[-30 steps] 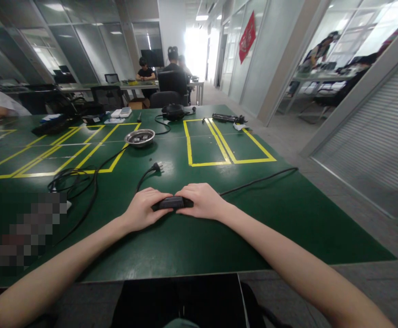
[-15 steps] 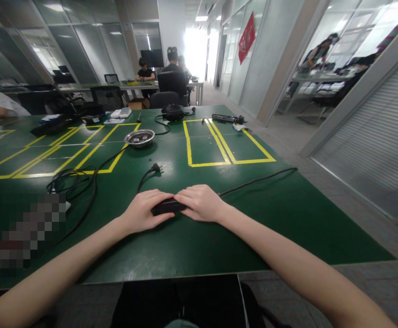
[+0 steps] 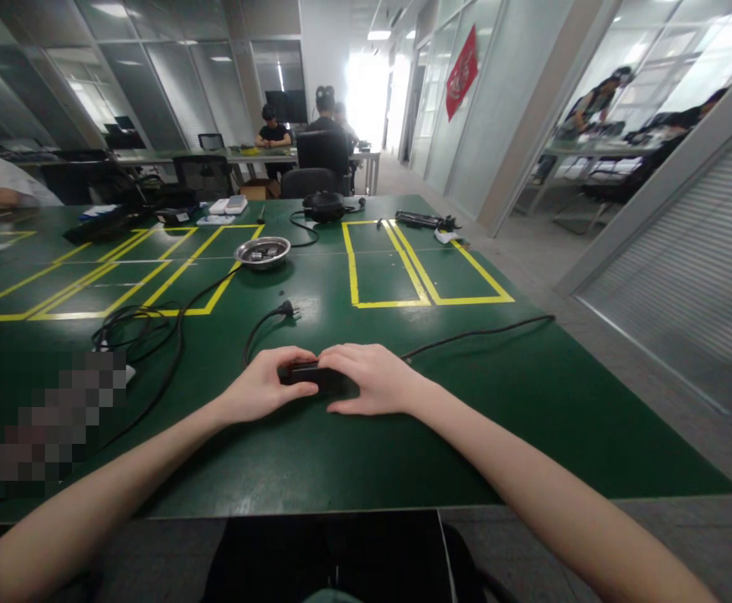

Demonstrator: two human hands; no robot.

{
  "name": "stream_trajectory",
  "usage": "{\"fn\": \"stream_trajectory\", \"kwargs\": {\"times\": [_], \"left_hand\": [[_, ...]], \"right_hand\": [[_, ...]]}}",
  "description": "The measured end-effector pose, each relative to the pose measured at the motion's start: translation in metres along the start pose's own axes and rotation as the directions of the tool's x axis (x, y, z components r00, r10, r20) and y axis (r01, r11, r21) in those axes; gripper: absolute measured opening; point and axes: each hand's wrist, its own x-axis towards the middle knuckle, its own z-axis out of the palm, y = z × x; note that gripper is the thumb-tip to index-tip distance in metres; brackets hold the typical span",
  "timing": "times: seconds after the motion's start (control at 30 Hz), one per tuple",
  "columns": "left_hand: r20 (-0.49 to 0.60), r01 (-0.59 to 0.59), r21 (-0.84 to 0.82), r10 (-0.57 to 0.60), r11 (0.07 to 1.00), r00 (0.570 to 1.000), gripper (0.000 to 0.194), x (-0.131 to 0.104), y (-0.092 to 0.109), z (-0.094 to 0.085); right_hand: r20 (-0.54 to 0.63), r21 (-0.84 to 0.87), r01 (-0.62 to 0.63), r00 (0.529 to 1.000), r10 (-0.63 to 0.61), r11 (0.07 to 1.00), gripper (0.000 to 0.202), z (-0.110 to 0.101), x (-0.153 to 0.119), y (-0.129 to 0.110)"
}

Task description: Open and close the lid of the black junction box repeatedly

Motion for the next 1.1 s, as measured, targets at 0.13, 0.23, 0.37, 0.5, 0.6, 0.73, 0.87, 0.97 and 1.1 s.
{"fn": "stream_trajectory", "kwargs": {"times": [0.13, 0.23, 0.37, 0.5, 0.6, 0.73, 0.87, 0.97, 1.1], "left_hand": [[-0.029, -0.041, 0.277, 0.051, 0.96, 0.998, 0.038, -0.001, 0.002, 0.0], [-0.045, -0.028, 0.455, 0.054, 0.89, 0.997, 0.034, 0.0, 0.004, -0.001], [-0.012, -0.06, 0.491, 0.076, 0.869, 0.997, 0.025, -0.001, 0.006, -0.002], [-0.034, -0.067, 0.423, 0.089, 0.904, 0.995, 0.025, -0.001, 0.001, -0.001], [-0.11, -0.125, 0.432, 0.189, 0.893, 0.976, 0.031, 0.0, -0.005, -0.001], [-0.205, -0.202, 0.507, 0.345, 0.838, 0.916, 0.044, 0.0, -0.011, -0.004], [-0.174, -0.209, 0.503, 0.335, 0.839, 0.926, 0.036, 0.0, -0.014, -0.003], [-0.133, -0.215, 0.481, 0.313, 0.85, 0.94, 0.036, 0.0, -0.015, -0.002], [-0.122, -0.197, 0.446, 0.277, 0.873, 0.953, 0.05, 0.0, -0.018, -0.002]], "right_hand": [[0.003, 0.279, -0.262, 0.962, 0.272, 0.924, 0.022, 0.002, -0.001, -0.001], [-0.016, 0.26, -0.272, 0.958, 0.285, 0.927, 0.019, 0.003, -0.002, 0.001], [0.023, 0.143, -0.172, 0.985, 0.171, 0.975, 0.036, 0.001, -0.002, 0.0], [0.09, -0.113, 0.026, 0.996, -0.016, 0.993, 0.055, 0.006, -0.001, 0.001], [0.062, -0.214, 0.003, 0.998, 0.011, 0.977, 0.05, 0.011, -0.003, 0.01], [-0.182, -0.229, -0.293, 0.95, 0.254, 0.928, 0.054, 0.002, -0.013, 0.042], [-0.45, -0.195, -0.576, 0.772, 0.449, 0.794, 0.051, -0.028, -0.034, 0.085], [-0.556, -0.167, -0.79, 0.57, 0.606, 0.59, 0.054, -0.056, -0.054, 0.106], [-0.622, -0.11, -0.919, 0.36, 0.695, 0.378, 0.059, -0.082, -0.076, 0.115]]}}
